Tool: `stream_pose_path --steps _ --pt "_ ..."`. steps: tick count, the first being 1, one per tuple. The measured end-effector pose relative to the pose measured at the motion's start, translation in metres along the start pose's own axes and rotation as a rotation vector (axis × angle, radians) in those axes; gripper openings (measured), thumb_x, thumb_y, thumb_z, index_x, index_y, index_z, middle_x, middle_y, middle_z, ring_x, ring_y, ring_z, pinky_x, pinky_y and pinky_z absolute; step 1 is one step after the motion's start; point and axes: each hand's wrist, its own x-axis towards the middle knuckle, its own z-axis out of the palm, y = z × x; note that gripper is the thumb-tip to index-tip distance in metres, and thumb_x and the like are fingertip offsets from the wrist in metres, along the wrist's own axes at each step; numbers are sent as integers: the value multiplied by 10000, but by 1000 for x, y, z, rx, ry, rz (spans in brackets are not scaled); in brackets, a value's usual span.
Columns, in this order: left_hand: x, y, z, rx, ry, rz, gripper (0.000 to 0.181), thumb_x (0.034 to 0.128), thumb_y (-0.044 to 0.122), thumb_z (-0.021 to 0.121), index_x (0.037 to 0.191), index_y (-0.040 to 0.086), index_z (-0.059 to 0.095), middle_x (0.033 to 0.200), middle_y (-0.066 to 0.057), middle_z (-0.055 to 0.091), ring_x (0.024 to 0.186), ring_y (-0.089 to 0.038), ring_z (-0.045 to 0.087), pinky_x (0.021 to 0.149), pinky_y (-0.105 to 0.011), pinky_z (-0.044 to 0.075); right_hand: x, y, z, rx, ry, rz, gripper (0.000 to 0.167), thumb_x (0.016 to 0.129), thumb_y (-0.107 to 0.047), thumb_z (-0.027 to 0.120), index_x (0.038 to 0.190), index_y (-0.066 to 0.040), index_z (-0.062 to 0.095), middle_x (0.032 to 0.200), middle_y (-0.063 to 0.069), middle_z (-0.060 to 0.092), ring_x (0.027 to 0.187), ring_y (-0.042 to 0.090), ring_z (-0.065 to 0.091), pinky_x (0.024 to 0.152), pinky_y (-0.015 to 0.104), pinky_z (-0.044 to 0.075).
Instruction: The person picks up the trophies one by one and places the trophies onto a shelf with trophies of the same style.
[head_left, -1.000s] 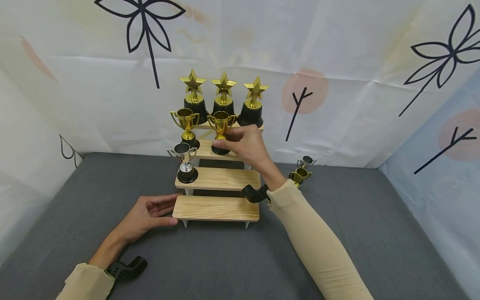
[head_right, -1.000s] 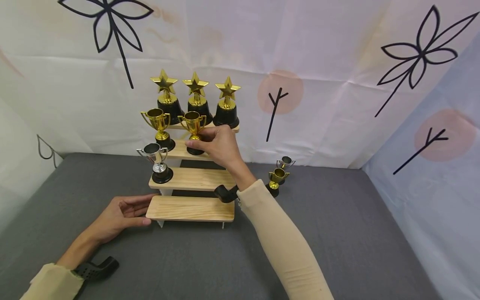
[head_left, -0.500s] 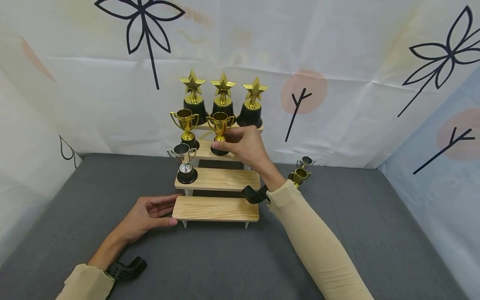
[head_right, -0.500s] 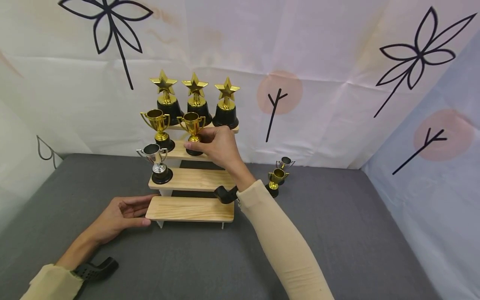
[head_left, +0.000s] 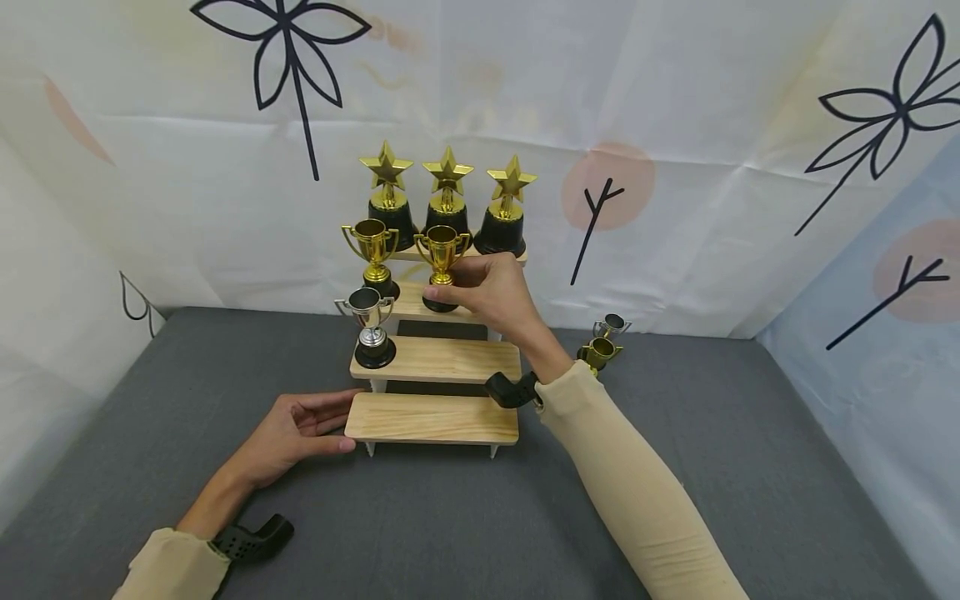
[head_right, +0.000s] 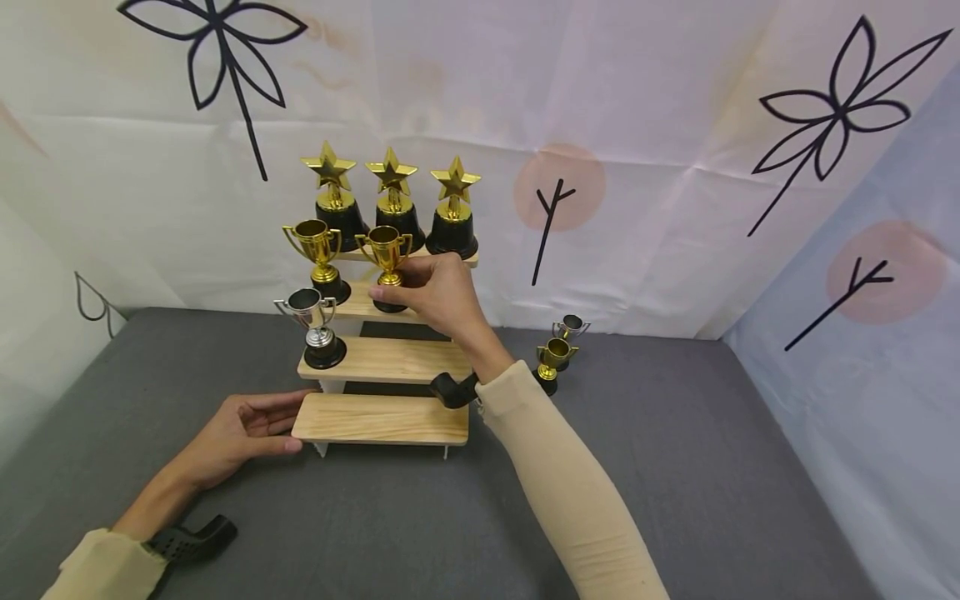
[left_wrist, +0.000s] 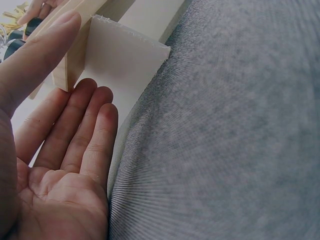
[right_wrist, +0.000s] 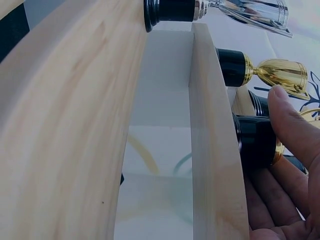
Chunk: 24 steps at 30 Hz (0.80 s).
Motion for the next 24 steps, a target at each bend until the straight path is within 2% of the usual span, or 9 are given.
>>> stream_pose_path --steps 15,24 --pt "-1 0 0 -9 -9 5 665 846 -111 754 1409 -220 418 1428 -413 430 1213 -121 621 993 -292 545 -1 2 0 43 -10 -1 416 823 -195 878 1171 -3 756 1051 95 765 930 168 738 835 331 626" --pt "0 1 -1 -9 -12 -1 672 847 -109 754 1415 -217 413 1434 -421 413 1213 -114 618 986 -294 551 -2 3 -1 70 -11 -19 406 825 -193 877 1174 -22 757 1040 89 767 910 168 736 833 329 624"
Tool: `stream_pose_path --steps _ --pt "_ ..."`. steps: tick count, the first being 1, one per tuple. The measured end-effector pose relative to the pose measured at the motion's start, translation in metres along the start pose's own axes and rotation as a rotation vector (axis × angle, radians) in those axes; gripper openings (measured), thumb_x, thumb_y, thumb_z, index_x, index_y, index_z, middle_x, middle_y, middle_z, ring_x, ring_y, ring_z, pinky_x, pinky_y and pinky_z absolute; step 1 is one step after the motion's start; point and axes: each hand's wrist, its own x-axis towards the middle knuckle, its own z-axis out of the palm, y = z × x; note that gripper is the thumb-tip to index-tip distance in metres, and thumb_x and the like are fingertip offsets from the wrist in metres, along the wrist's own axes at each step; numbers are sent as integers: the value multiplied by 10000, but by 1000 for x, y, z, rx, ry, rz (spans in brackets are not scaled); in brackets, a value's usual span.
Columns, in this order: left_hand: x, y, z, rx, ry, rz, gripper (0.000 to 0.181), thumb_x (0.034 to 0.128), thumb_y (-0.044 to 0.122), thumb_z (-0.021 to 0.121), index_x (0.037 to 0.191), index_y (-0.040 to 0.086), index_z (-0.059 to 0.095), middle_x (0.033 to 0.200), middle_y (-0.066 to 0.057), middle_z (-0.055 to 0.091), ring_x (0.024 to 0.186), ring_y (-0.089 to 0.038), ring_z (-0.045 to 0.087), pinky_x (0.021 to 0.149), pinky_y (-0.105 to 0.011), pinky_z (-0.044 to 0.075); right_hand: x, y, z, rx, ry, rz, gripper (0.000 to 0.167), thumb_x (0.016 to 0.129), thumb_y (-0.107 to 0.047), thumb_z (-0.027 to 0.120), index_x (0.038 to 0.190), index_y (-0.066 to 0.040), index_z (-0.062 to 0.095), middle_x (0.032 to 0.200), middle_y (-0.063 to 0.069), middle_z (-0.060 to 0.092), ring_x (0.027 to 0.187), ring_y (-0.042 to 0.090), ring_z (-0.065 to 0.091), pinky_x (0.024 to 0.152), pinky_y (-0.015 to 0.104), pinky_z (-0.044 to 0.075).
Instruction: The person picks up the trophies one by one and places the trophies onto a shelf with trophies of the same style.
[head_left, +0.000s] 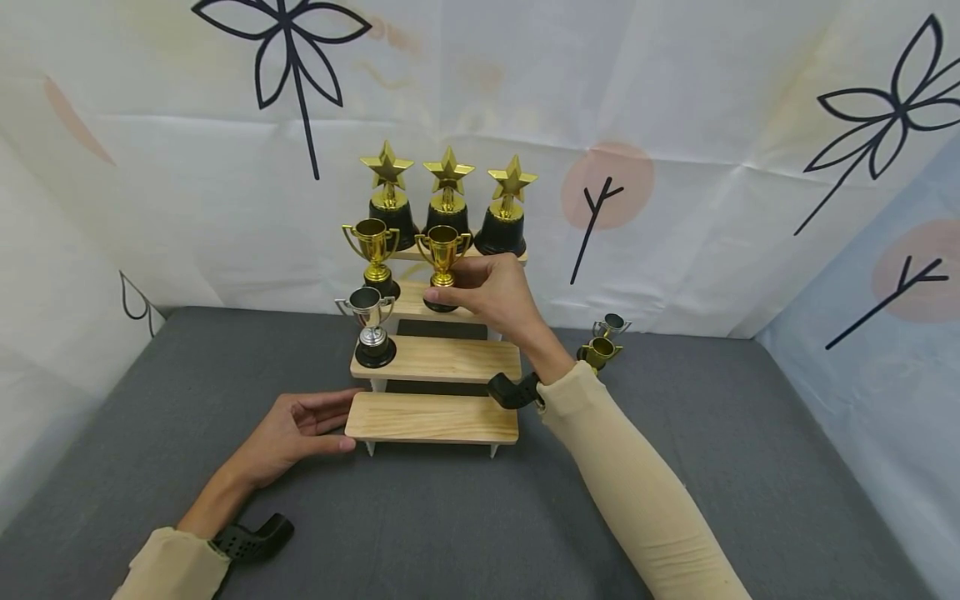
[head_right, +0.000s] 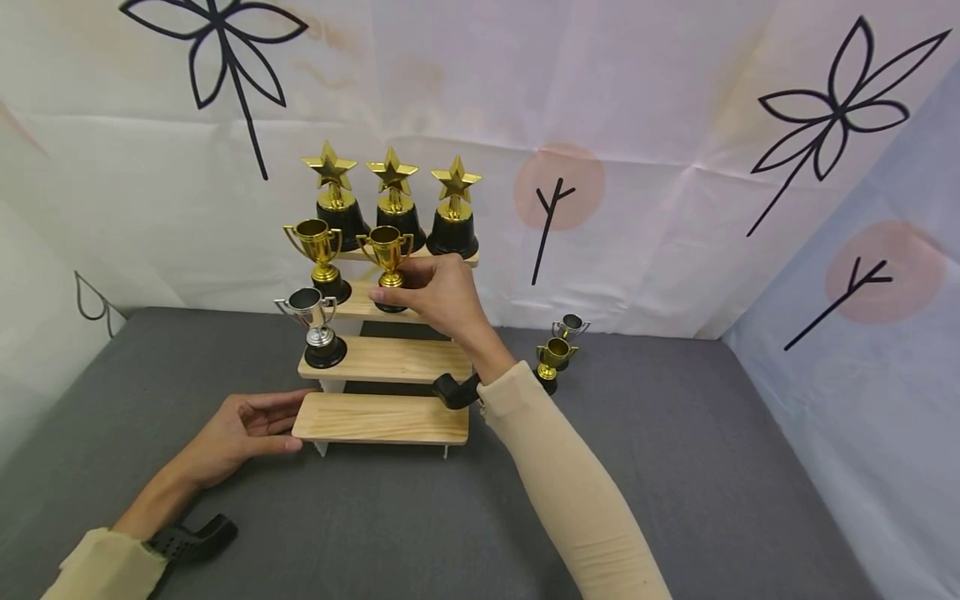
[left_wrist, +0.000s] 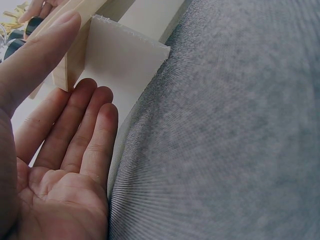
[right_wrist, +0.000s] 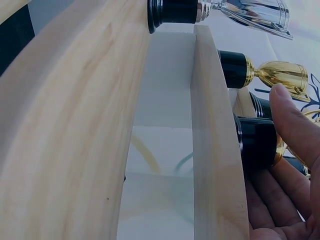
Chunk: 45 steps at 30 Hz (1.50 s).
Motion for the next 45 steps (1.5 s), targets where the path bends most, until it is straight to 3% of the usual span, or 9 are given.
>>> stream_pose_path --steps 9,23,29,36,45 --pt "0 -1 0 -8 -7 10 658 854 -111 746 1416 -212 418 1433 -401 433 1218 -127 615 985 -300 552 -3 -1 -3 30 -1 10 456 812 -190 887 1213 -31 741 1084 84 761 952 171 732 836 320 626" --pt "0 -2 -1 -10 -1 10 661 844 -114 754 1409 -215 425 1426 -362 476 1216 -130 619 991 -298 547 -15 2 -17 72 7 53 518 828 -184 875 1299 -62 697 1251 72 708 1119 177 688 953 302 584" --pt "0 -3 -1 -13 -1 11 659 845 -115 751 1408 -217 423 1422 -328 504 1214 -128 620 992 -293 546 -25 3 -25 101 21 25 485 846 -127 852 1296 -38 693 1270 112 694 1141 232 682 964 302 579" --pt "0 -3 -1 -2 2 11 659 849 -112 750 1411 -214 422 1427 -377 463 1217 -123 617 990 -288 547 -37 1 -33 129 45 23 482 855 -83 835 1304 -4 677 1274 190 676 1148 234 680 972 322 578" --pt "0 -3 -1 0 6 13 660 846 -117 750 1411 -214 423 1423 -377 468 1213 -126 621 991 -293 547 -59 -2 -43 129 92 25 488 845 -46 831 1306 -2 677 1252 135 699 1164 250 672 980 332 575"
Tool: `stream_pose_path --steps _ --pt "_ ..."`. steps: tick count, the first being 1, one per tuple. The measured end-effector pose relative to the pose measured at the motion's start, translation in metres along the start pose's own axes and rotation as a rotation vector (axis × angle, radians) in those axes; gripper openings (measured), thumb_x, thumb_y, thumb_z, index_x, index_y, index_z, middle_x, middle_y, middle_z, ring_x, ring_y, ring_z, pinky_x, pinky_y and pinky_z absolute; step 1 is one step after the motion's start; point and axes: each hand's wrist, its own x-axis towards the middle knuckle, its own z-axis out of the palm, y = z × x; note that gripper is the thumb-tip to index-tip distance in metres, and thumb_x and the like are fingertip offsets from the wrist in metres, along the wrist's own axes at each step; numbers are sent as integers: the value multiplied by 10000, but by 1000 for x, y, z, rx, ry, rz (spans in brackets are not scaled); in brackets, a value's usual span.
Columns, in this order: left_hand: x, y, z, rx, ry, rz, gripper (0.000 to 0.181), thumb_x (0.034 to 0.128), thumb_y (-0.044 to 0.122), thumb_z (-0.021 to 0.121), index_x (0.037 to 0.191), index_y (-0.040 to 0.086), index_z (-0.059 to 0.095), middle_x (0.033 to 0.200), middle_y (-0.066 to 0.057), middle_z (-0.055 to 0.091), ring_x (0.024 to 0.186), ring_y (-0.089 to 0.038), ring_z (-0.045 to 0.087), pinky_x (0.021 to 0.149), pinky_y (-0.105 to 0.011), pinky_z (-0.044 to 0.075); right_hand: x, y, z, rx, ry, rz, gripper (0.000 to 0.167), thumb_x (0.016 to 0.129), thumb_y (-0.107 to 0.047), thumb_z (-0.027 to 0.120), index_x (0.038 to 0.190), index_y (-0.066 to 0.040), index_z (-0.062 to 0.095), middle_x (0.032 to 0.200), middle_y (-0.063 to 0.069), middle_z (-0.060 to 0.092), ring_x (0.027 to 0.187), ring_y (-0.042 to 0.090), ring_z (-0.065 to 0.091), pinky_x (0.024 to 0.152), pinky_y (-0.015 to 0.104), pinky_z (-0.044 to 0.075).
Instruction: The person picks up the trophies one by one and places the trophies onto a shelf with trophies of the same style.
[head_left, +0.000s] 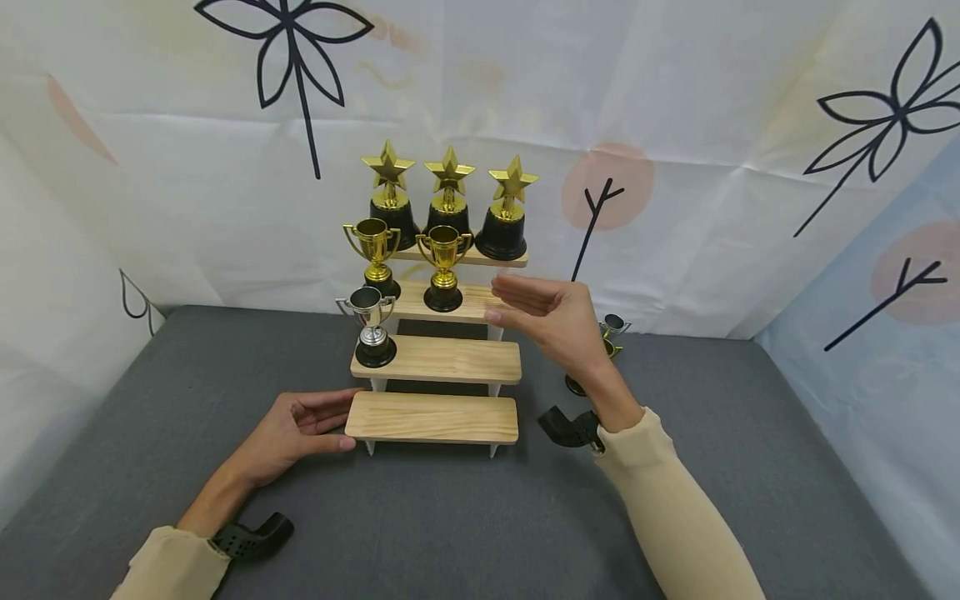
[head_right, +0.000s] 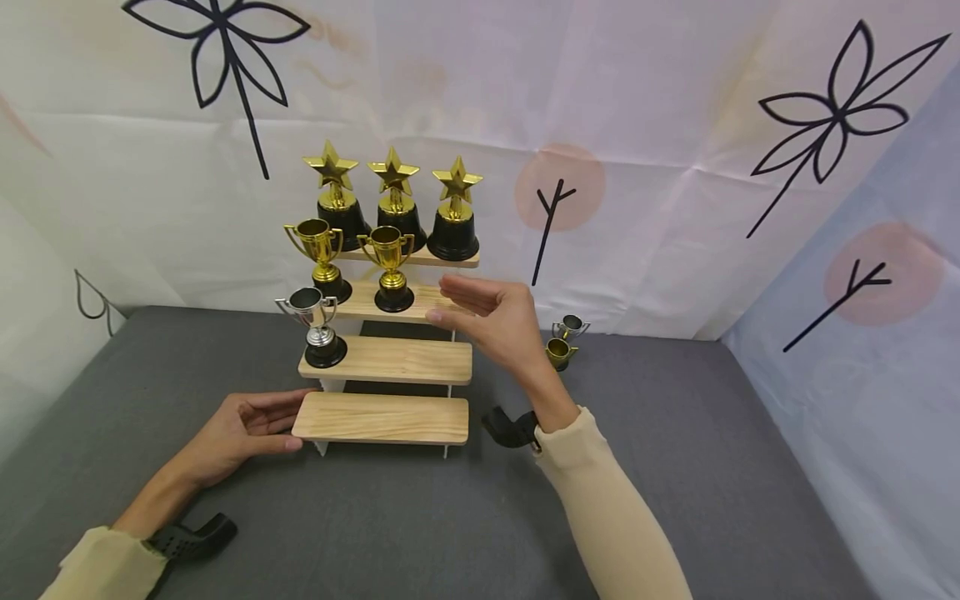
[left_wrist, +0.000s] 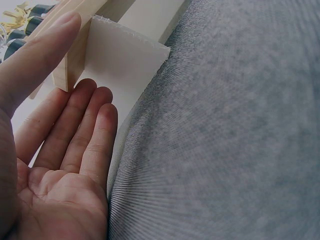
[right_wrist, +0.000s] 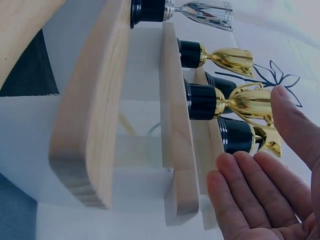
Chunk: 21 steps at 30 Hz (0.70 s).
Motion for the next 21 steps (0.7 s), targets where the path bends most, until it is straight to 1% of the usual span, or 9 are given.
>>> stream_pose_path --steps 4,8,15,21 --pt "0 0 0 0 0 0 659 846 -115 751 1410 -212 425 1421 -378 469 1212 -127 622 991 -292 547 -11 -1 -5 -5 20 5 486 836 -37 837 1298 -16 687 1246 126 704 1163 206 672 1008 368 560" --pt "0 0 0 -3 -3 2 656 847 -115 750 1411 -209 429 1422 -388 460 1216 -130 620 995 -292 544 -23 -1 -11 2 36 15 492 831 -22 836 1299 -19 686 1256 128 699 1171 202 668 1014 385 555" --pt "1 -1 0 -2 -8 7 648 851 -120 744 1411 -207 431 1424 -381 464 1220 -130 617 996 -290 543 -42 4 -22 0 60 10 498 828 12 826 1303 9 675 1272 148 686 1171 200 667 987 315 567" --pt "0 1 0 0 -4 1 657 847 -113 751 1411 -210 427 1424 -380 465 1215 -125 620 991 -290 547 -54 10 -32 4 79 -3 492 829 26 820 1296 40 667 1274 179 678 1164 170 669 959 336 582"
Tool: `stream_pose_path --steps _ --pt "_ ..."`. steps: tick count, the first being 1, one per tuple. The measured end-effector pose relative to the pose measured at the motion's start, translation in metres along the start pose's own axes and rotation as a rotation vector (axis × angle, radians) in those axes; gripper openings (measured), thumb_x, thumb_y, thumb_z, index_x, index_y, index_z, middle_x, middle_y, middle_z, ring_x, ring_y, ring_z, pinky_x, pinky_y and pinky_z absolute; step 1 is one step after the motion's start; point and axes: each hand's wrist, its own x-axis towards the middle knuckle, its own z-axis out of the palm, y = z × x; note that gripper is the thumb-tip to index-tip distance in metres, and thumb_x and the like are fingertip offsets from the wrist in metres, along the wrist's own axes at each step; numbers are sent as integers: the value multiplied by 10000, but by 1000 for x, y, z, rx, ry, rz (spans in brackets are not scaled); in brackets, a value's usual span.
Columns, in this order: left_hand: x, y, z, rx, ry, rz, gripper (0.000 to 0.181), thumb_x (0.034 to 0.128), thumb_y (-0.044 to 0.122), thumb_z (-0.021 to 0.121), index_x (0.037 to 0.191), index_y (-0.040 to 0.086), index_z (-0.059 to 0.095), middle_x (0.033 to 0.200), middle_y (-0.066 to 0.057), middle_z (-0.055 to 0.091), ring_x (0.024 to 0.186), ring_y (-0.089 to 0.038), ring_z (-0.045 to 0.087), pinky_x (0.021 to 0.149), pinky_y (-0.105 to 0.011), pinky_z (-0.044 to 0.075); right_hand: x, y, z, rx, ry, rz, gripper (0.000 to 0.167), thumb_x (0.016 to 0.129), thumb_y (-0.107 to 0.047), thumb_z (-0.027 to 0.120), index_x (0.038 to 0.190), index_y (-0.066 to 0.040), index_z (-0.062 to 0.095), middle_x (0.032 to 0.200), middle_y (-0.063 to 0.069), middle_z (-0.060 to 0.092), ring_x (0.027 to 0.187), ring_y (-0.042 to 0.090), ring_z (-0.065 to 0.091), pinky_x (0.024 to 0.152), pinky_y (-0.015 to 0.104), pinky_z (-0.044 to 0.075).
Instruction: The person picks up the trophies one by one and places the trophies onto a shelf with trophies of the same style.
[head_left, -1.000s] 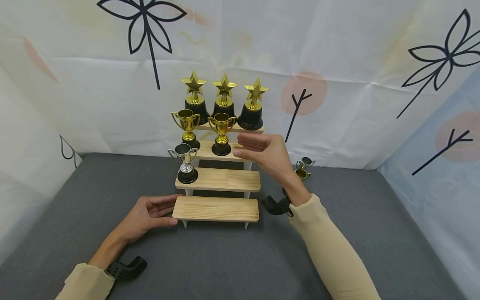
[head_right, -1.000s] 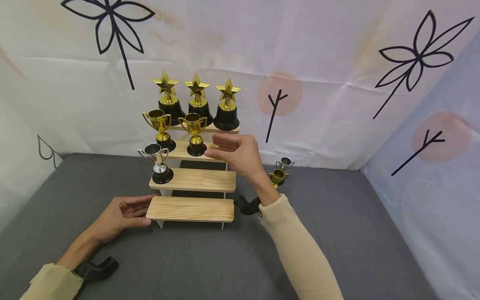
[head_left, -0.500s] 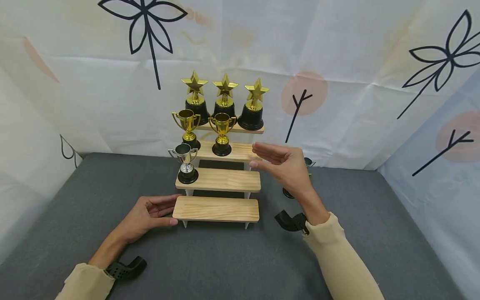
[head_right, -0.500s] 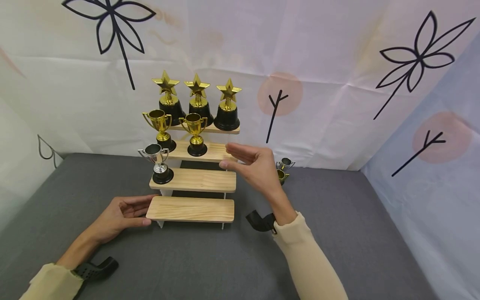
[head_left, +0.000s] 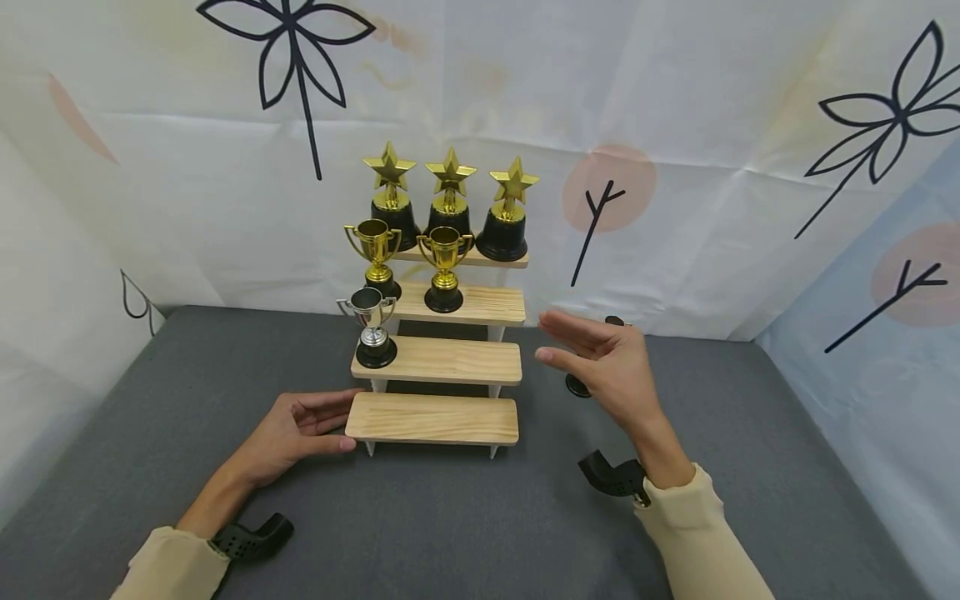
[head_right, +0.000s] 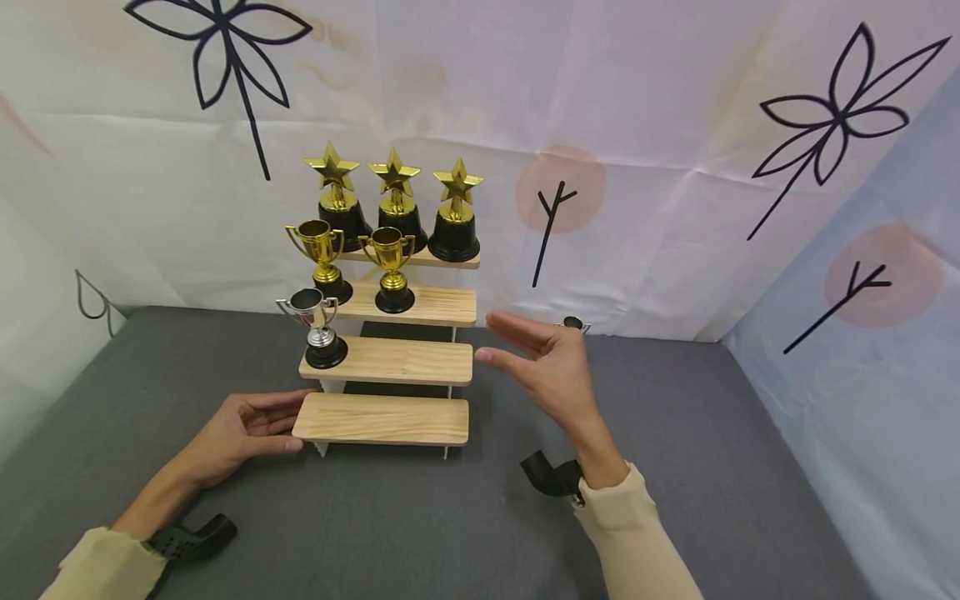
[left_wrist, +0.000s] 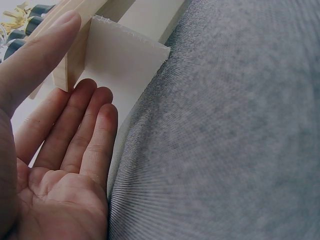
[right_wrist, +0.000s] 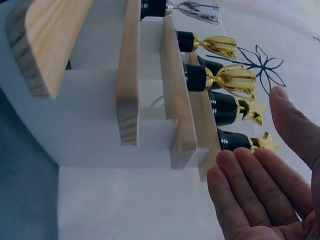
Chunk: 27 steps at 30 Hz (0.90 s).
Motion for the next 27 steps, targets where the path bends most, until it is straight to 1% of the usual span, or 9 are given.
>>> stream_pose_path --steps 4,8,13,18,21,25,27 --pt "0 0 0 -4 -4 -4 662 851 -109 749 1414 -213 418 1429 -386 453 1213 -123 620 987 -293 550 -4 5 -5 4 15 -2 487 832 40 811 1294 62 658 1280 206 667 1156 162 672 949 335 586" --pt "0 0 1 -12 -9 -3 668 853 -112 745 1420 -215 407 1436 -361 463 1215 -125 619 981 -302 555 -9 11 -10 -12 36 5 484 830 47 811 1289 70 658 1268 212 671 1145 157 677 957 322 580" --pt "1 0 1 -6 -7 0 667 849 -108 752 1416 -211 418 1431 -350 478 1215 -125 620 983 -298 553 -12 17 -18 -7 67 23 482 829 28 820 1286 57 666 1248 178 691 1142 171 680 928 322 594" --pt "1 0 1 0 -5 -4 665 850 -101 754 1415 -211 420 1431 -356 475 1211 -121 621 983 -293 553 -12 19 -30 20 106 27 481 832 21 822 1281 76 661 1242 118 706 1131 159 685 909 292 599" --pt "1 0 1 0 -3 0 662 852 -106 749 1415 -213 418 1431 -317 499 1212 -119 621 983 -292 553 -11 20 -38 46 126 32 485 830 39 817 1285 87 653 1231 93 714 1124 157 688 904 280 599" --pt "1 0 0 -10 -3 7 661 851 -114 745 1413 -218 414 1423 -231 546 1212 -122 622 985 -296 553 -10 24 -48 77 145 30 484 836 63 801 1292 98 642 1221 86 720 1127 172 688 883 274 607" --pt "1 0 0 -11 -1 5 661 851 -114 746 1413 -218 414 1420 -222 552 1211 -121 622 985 -295 552 -10 25 -53 87 152 17 478 841 80 788 1292 112 634 1215 87 722 1126 178 689 881 270 607"
